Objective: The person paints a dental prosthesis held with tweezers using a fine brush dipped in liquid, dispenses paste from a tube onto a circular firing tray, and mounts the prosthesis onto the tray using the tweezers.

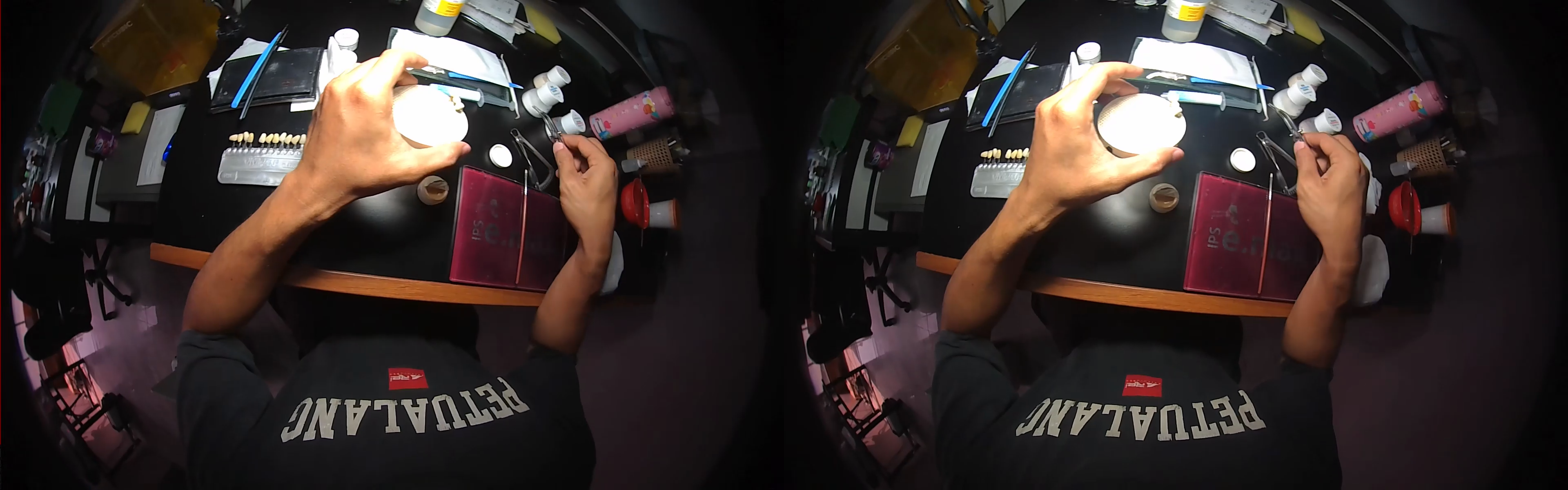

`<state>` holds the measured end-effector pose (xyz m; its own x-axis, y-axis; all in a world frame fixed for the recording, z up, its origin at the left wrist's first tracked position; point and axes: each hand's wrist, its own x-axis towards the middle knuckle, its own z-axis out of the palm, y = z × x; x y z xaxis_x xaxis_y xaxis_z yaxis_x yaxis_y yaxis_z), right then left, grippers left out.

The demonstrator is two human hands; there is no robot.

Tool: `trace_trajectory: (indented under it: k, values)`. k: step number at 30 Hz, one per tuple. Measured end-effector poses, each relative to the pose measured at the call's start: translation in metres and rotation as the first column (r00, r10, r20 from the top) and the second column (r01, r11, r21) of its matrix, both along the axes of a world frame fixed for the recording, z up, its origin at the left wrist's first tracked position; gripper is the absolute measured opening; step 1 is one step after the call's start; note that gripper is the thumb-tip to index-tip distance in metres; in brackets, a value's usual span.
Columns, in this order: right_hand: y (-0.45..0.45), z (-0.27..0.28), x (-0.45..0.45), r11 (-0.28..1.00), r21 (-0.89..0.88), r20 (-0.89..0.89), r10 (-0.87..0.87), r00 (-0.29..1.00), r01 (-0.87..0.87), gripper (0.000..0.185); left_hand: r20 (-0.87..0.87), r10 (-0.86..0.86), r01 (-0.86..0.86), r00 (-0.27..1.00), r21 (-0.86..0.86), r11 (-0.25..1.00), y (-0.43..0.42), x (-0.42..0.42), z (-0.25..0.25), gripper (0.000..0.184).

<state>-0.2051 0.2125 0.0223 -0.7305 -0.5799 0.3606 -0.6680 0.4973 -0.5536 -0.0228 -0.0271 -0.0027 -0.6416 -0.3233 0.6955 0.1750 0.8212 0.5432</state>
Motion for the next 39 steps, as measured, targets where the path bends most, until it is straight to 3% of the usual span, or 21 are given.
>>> trace_trajectory:
  k: [4, 8, 12, 17, 24, 28, 30, 34, 39]
  values:
    - [0.034, 0.024, 0.002, 0.938, 0.266, -0.053, -0.215, 0.975, 0.221, 0.016, 0.029, 0.003, -0.003, 1.0, 0.009, 1.0, -0.001, 0.001, 0.002, 0.074]
    - [0.065, 0.015, 0.014, 0.876, 0.345, -0.034, -0.347, 0.937, 0.337, 0.016, -0.037, 0.002, -0.001, 0.999, 0.014, 1.0, -0.002, -0.003, -0.004, 0.073]
    - [0.094, -0.012, 0.017, 0.815, 0.329, -0.054, -0.488, 0.871, 0.477, 0.016, 0.022, 0.011, -0.01, 1.0, -0.078, 0.997, -0.001, 0.001, 0.001, 0.074]
    - [0.103, -0.028, 0.022, 0.775, 0.378, -0.044, -0.532, 0.846, 0.507, 0.016, 0.042, -0.086, 0.084, 0.995, 0.04, 0.996, 0.006, -0.001, 0.0, 0.068]
    - [0.105, -0.036, 0.015, 0.776, 0.397, -0.166, -0.464, 0.87, 0.49, 0.016, 0.123, -0.08, 0.07, 0.989, 0.078, 0.994, 0.005, -0.003, -0.007, 0.073]
    - [0.099, -0.035, 0.016, 0.765, 0.418, -0.122, -0.487, 0.865, 0.49, 0.018, 0.096, -0.069, 0.063, 0.993, 0.058, 0.996, 0.005, -0.002, -0.006, 0.075]
    - [0.101, -0.034, 0.014, 0.776, 0.425, -0.197, -0.423, 0.885, 0.466, 0.017, 0.082, -0.05, 0.048, 0.995, 0.02, 0.999, 0.007, -0.003, -0.004, 0.076]
    - [0.096, -0.027, 0.011, 0.753, 0.449, -0.071, -0.506, 0.859, 0.481, 0.016, 0.082, -0.057, 0.056, 0.995, 0.022, 0.998, 0.004, -0.007, -0.012, 0.073]
    - [0.094, -0.009, -0.007, 0.845, 0.368, -0.095, -0.382, 0.919, 0.389, 0.015, 0.078, -0.085, 0.086, 0.993, -0.006, 0.996, 0.003, -0.009, -0.018, 0.071]
